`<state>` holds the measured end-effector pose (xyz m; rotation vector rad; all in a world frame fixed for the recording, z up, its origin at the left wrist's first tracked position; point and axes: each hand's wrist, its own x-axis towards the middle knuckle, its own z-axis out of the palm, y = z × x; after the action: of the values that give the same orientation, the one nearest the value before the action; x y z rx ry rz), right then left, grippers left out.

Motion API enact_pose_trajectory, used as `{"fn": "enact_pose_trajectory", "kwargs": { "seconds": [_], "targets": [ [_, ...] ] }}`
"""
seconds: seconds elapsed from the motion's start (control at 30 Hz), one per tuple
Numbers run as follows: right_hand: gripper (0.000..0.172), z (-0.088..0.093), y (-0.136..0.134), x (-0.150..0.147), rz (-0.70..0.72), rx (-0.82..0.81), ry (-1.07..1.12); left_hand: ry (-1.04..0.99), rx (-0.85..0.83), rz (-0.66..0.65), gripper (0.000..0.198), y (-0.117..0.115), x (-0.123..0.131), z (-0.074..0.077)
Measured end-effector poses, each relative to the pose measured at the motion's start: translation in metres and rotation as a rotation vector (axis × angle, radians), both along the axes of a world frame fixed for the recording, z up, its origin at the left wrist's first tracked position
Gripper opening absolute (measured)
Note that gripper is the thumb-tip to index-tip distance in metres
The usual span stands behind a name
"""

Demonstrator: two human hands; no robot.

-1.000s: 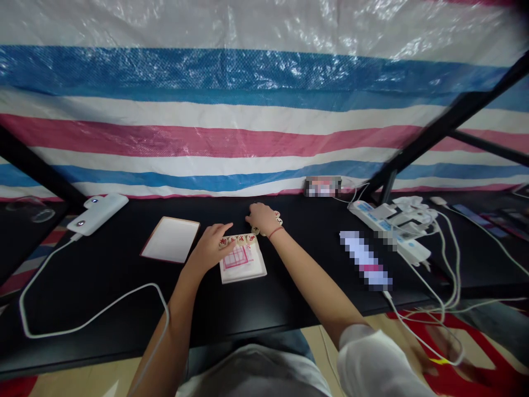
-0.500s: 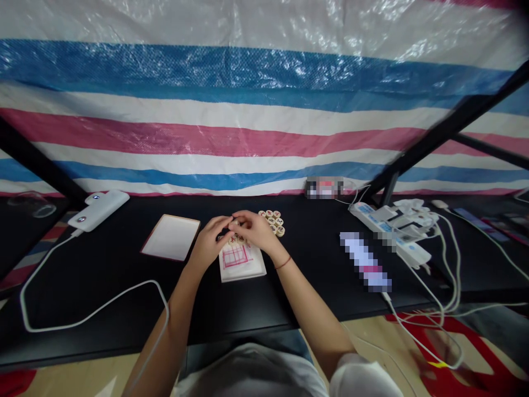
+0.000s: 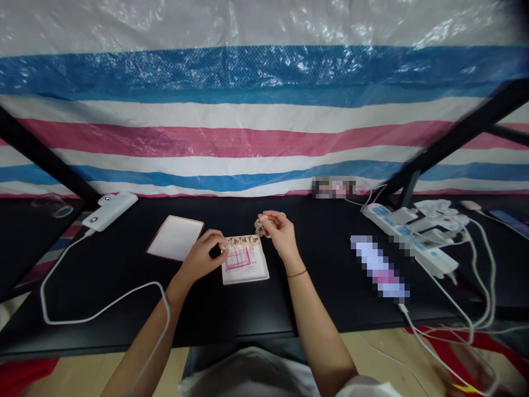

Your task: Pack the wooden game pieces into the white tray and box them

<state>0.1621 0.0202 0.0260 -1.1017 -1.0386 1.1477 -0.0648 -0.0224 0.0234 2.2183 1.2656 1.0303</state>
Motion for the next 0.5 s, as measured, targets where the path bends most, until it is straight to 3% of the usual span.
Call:
{"fn": "enact_pose_trajectory", "kwargs": {
  "seconds": [0.27,0.5],
  "targets": [
    [0.044,-0.007,-0.007,-0.013,0.043,-0.006,0.035,0.321,0.043,-0.098,0.003,-0.005,0.005,0.001],
    [0.03,-0.007,-0.026,-0.02,0.166,0.098,-0.137,0.435,0.1,-0.146,0.006,-0.003,0.005,-0.002]
  ]
}}
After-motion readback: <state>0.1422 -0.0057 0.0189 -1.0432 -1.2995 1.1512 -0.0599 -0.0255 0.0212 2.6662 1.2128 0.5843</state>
